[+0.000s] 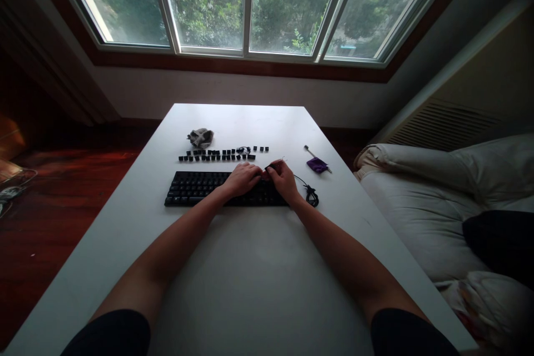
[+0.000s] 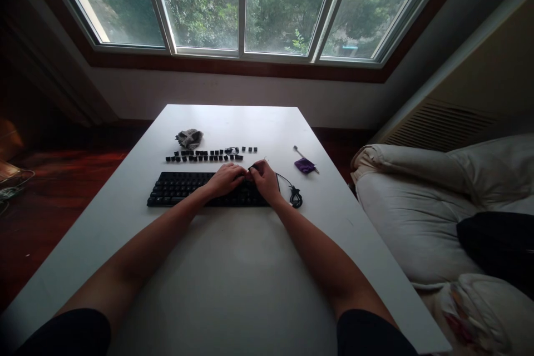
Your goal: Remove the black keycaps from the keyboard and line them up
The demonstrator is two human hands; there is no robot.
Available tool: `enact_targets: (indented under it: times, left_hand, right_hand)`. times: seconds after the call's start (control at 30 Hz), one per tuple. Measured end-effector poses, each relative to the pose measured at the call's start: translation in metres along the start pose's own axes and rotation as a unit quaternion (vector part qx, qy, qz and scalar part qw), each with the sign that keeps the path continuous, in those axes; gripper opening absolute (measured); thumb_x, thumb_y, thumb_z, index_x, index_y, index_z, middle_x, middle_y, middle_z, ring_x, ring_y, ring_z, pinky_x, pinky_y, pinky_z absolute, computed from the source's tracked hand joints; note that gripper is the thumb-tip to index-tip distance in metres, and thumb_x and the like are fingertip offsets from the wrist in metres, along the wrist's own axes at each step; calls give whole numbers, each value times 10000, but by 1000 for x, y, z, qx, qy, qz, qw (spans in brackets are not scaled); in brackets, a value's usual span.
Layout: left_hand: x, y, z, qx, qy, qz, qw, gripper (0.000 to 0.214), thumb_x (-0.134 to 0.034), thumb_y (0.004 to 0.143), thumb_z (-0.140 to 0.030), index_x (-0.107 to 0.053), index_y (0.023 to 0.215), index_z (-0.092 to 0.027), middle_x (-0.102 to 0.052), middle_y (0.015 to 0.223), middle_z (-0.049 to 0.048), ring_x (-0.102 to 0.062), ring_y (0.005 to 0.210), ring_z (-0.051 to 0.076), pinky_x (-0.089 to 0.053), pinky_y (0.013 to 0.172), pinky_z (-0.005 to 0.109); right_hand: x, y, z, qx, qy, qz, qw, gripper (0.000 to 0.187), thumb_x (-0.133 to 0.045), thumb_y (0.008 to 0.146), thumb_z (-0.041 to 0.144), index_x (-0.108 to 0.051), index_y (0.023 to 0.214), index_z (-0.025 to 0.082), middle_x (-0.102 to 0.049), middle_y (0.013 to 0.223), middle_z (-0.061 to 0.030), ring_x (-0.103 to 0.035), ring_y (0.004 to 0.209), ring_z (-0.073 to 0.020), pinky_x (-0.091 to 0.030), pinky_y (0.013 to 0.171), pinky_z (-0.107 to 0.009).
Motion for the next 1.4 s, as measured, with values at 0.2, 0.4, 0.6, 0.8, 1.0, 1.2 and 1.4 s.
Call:
enact_targets:
  times: [0.2,0.4,0.6,0.8,1.0,1.2,1.4]
  left_hand:
    - [4,0,-1,28,-19,-6,999,308,-450,1033,-360,-727,1044,-226,-748,998,73,-643,972,244,-460,899,380]
    - [5,0,-2,44,-65,-10,997,350,-425,1045,-399,-738,1024,-241,-756,994,59,-663,962,230,-477,883,349]
    - [6,-1,-8,78,-66,-22,994,355,-402,1048,-390,-713,968,-238,-741,970,56,-665,917,225,-489,830,333]
    - [3,-1,-10,53,-81,-25,995,283,-418,1028,-319,-680,1002,-213,-718,1006,69,-650,961,222,-489,881,348]
    - [2,-5,-7,73,-104,-38,991,227,-464,998,-271,-675,1066,-228,-717,1064,57,-642,996,224,-492,894,352]
    - [4,-9,-14,101,-48,-40,993,308,-412,1041,-346,-706,1065,-255,-690,1016,71,-633,927,231,-484,844,361]
    - [1,-7,-12,108,-130,-50,984,283,-440,1023,-317,-702,1101,-241,-685,1073,65,-632,1015,220,-501,917,353]
  right_hand:
    - [-2,-2,5,1,72,44,996,368,-701,833,512,-488,1001,263,-671,831,19,-714,731,-202,-615,716,-371]
    - [-2,0,5,-1,68,59,996,398,-708,815,542,-479,992,269,-640,842,25,-712,743,-210,-609,685,-372]
    - [-2,3,5,2,86,59,995,372,-705,829,513,-479,992,266,-666,817,25,-710,702,-204,-592,639,-355]
    - [-1,4,6,-6,98,40,994,354,-683,853,497,-464,1000,261,-679,750,33,-706,653,-205,-594,634,-358]
    - [-3,1,6,-15,92,46,995,388,-693,835,528,-464,1007,266,-691,784,24,-721,699,-207,-602,677,-358]
    - [-9,-4,9,-2,91,54,994,367,-685,844,523,-471,1005,272,-682,808,25,-712,707,-199,-602,677,-357]
    - [-7,-3,10,0,71,36,997,343,-665,851,510,-481,1008,268,-679,793,18,-707,694,-205,-601,678,-360]
Point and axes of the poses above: each hand's wrist, its own y-axis towards the middle knuckle, its own x-axis out of the back of the hand, z = x × y, the point moved 3 cm from there along y, towards the middle knuckle
